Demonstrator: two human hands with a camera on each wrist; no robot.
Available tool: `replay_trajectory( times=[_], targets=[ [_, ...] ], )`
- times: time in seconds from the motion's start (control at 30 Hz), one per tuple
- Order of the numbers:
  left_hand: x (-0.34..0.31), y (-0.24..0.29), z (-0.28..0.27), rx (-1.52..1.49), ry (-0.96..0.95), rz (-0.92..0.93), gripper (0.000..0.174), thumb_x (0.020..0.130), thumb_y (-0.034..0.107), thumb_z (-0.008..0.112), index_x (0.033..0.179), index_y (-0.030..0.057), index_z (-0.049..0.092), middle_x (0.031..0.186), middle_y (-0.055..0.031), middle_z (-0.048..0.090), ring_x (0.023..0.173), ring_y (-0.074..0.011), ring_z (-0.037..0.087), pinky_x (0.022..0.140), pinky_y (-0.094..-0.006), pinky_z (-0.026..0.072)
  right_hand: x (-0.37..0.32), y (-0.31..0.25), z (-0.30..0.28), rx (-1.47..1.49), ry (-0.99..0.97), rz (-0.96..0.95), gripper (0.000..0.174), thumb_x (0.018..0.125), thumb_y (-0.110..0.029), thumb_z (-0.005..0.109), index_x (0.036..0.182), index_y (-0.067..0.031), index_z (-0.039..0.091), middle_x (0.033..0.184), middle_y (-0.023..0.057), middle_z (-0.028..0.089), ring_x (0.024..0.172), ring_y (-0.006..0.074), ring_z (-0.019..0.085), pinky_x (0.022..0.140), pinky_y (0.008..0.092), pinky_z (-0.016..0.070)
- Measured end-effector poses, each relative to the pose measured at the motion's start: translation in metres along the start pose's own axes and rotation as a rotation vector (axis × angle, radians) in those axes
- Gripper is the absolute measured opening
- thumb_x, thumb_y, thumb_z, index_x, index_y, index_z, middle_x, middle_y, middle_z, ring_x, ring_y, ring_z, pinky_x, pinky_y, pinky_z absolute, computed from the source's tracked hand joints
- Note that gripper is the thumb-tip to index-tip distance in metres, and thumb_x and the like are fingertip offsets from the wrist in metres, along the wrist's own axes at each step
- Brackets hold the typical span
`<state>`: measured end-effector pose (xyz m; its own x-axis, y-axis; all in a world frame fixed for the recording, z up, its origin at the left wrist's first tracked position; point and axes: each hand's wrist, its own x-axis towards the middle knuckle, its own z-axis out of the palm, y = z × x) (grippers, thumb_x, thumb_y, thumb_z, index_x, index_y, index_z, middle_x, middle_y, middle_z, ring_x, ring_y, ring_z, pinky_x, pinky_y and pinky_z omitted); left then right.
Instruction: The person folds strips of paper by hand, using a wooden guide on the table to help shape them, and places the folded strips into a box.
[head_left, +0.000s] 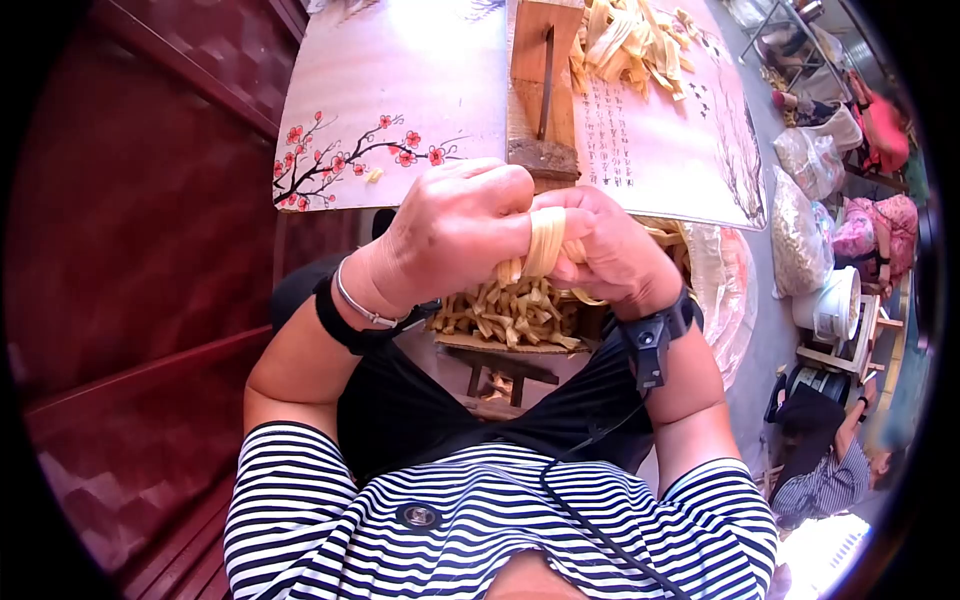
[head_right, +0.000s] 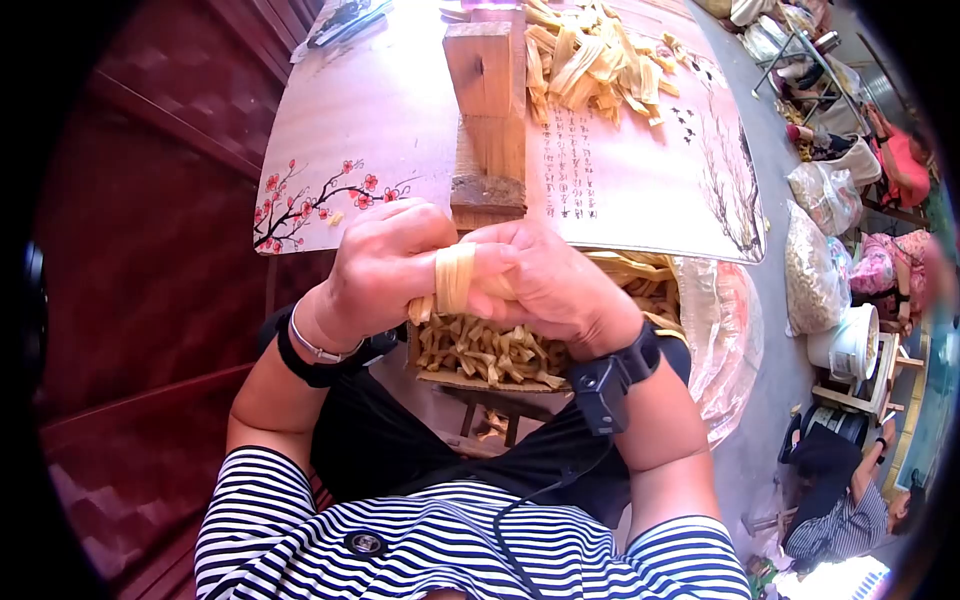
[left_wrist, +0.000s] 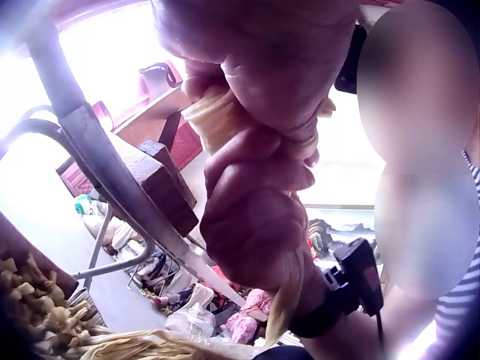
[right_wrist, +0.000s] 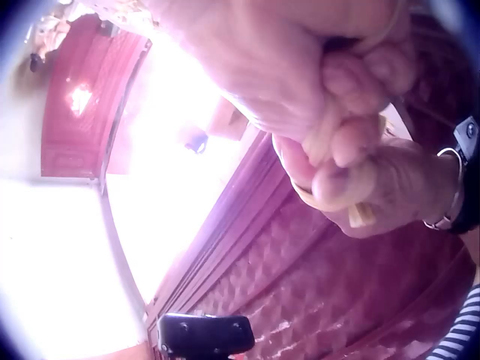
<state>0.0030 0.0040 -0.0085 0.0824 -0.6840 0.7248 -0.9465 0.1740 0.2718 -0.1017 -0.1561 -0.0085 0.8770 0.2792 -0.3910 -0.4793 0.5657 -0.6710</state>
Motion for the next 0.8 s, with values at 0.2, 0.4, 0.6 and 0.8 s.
replay_trajectory(
  times=[0.2, 0.4, 0.6, 0.8],
  targets=[
    [-0.010, 0.004, 0.003, 0.035, 0.202, -0.204, 0.026, 0.071, 0.013, 0.078, 0.094, 0.0021, 0.071, 0.101, -0.0153, 0.066, 0.080, -0.0252, 0.069, 0.067, -0.0297, 0.0562, -0.003, 0.000, 0.019, -0.216, 0.358, -0.441, 0.012, 0.090, -0.011, 0.064, 0.094, -0.0004, 0.063, 0.075, 0.0042, 0.064, 0.054, 0.0034, 0.053, 0.047, 0.0155, 0.0397],
    [0.000, 0.014, -0.009, -0.145, 0.014, -0.414, 0.020, 0.074, 0.005, 0.072, 0.093, -0.0005, 0.069, 0.105, -0.0175, 0.067, 0.081, -0.0268, 0.069, 0.068, -0.0317, 0.0560, -0.010, 0.008, 0.018, -0.800, 0.417, -0.772, 0.014, 0.090, -0.014, 0.065, 0.088, 0.0003, 0.065, 0.070, 0.0045, 0.064, 0.053, 0.0093, 0.055, 0.048, 0.0242, 0.0430],
    [-0.009, 0.013, -0.003, -0.117, -0.084, -0.375, 0.006, 0.074, -0.005, 0.063, 0.081, -0.0059, 0.063, 0.103, -0.0139, 0.066, 0.082, -0.0266, 0.067, 0.070, -0.0312, 0.0540, -0.004, 0.006, 0.013, -1.264, 0.397, -0.657, 0.019, 0.088, -0.020, 0.061, 0.084, -0.0018, 0.064, 0.063, 0.0158, 0.057, 0.053, 0.0261, 0.058, 0.052, 0.0341, 0.0454],
    [0.000, 0.006, -0.028, -0.690, 0.211, -0.477, 0.014, 0.087, 0.005, 0.058, 0.078, -0.0055, 0.062, 0.099, -0.0159, 0.063, 0.070, -0.0150, 0.060, 0.064, -0.0262, 0.0493, -0.021, -0.013, 0.017, -0.648, 0.056, -0.160, 0.050, 0.099, -0.043, 0.046, 0.074, -0.0039, 0.063, 0.054, -0.0055, 0.040, 0.049, 0.0046, 0.033, 0.046, 0.0217, 0.0255]
  ],
)
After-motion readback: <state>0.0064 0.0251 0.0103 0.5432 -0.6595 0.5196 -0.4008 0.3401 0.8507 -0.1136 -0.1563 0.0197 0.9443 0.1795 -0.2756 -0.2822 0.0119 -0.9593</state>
